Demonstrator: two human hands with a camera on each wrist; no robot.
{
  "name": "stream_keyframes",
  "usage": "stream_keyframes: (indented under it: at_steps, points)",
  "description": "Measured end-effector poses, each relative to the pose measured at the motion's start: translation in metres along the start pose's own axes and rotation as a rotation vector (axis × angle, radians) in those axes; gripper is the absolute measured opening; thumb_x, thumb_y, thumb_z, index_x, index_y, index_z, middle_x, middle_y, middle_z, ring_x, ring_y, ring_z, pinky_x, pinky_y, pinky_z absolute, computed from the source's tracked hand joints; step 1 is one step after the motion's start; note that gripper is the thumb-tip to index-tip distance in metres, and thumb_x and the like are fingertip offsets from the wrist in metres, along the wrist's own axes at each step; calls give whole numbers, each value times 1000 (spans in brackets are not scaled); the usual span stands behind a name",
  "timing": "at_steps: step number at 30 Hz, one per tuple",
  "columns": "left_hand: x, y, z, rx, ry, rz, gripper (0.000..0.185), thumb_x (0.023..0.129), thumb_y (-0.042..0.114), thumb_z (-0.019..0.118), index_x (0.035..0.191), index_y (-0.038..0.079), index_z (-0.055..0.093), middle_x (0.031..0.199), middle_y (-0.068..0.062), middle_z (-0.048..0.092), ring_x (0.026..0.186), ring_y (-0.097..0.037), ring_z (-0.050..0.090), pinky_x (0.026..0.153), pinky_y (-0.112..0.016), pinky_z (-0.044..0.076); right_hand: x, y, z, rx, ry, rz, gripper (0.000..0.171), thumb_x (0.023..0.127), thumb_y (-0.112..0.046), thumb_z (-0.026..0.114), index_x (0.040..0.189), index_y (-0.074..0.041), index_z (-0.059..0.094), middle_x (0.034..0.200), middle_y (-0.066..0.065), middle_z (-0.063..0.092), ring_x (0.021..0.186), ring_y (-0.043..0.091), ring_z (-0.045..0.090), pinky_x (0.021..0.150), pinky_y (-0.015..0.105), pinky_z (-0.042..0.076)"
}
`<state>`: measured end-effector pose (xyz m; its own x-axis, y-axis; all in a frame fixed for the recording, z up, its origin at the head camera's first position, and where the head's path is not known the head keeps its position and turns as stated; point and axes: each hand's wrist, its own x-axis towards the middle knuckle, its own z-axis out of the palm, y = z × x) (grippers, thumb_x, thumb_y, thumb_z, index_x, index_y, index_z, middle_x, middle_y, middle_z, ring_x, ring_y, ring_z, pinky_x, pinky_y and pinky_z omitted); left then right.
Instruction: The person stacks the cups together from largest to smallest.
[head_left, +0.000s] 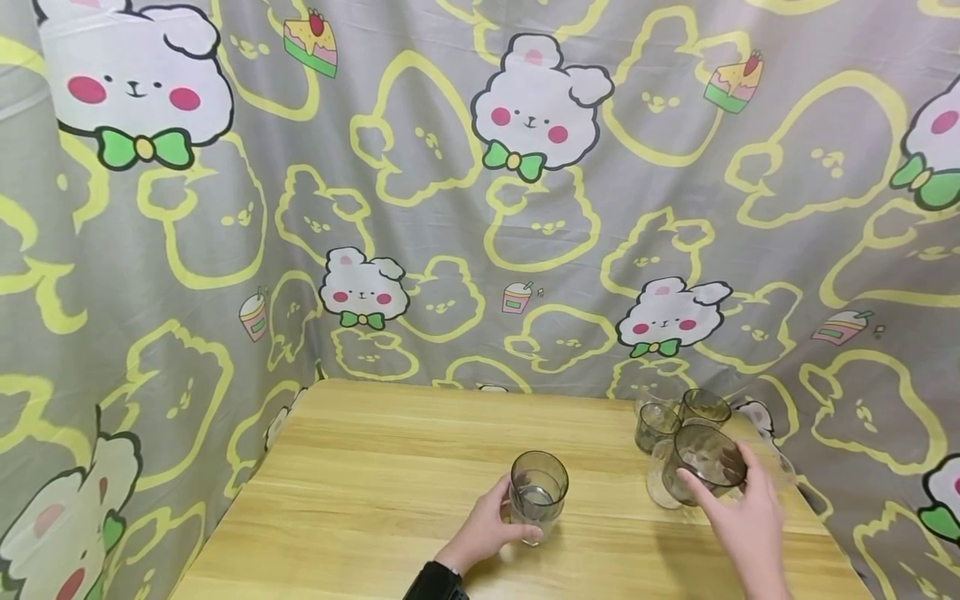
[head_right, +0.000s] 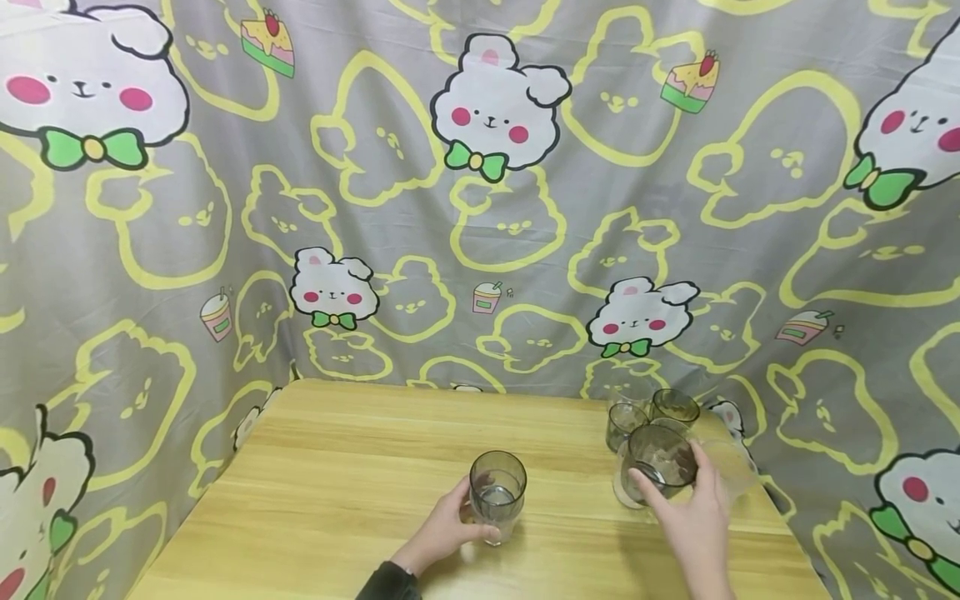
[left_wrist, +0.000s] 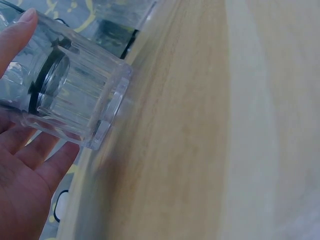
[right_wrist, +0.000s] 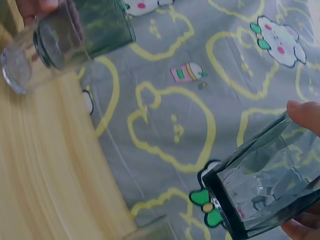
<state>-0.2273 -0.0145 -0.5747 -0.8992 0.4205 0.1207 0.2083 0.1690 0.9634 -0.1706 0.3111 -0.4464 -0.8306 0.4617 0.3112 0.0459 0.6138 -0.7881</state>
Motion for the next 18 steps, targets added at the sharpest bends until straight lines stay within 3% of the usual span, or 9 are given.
stream_keyframes:
  at_steps: [10,12,15,17,18]
  points:
    - [0,-2,1,9,4,23,88,75,31,83,148,30,35,142,-2,54,129,-25,54,109,-40,47,-4,-29,16,65,-99,-66,98,78,-33,82,155,-14,24,148,25,39,131,40,41,107,58,38]
    - [1,-3,1,9,6,25,88,75,32,84,148,31,36,141,-1,55,128,-24,55,109,-39,47,-5,-34,20,49,-87,-98,98,76,-33,84,154,-14,27,146,23,42,130,38,44,108,40,43]
    - [1,-3,1,11,7,26,87,74,32,84,148,32,36,141,0,55,128,-23,55,109,-38,47,-6,-42,25,41,-63,-150,95,74,-31,86,151,-15,34,143,21,47,127,36,48,100,25,44]
    - [1,-4,1,6,5,22,87,74,32,84,147,33,36,141,1,54,128,-23,55,109,-38,47,-7,-47,28,53,-52,-178,94,72,-29,87,150,-16,36,142,19,48,128,36,48,100,25,45]
    - [1,-4,1,4,5,21,87,74,32,84,148,33,36,141,0,54,128,-23,55,109,-37,47,-7,-50,29,63,-55,-189,93,72,-28,87,150,-17,37,142,19,48,128,36,48,102,34,46]
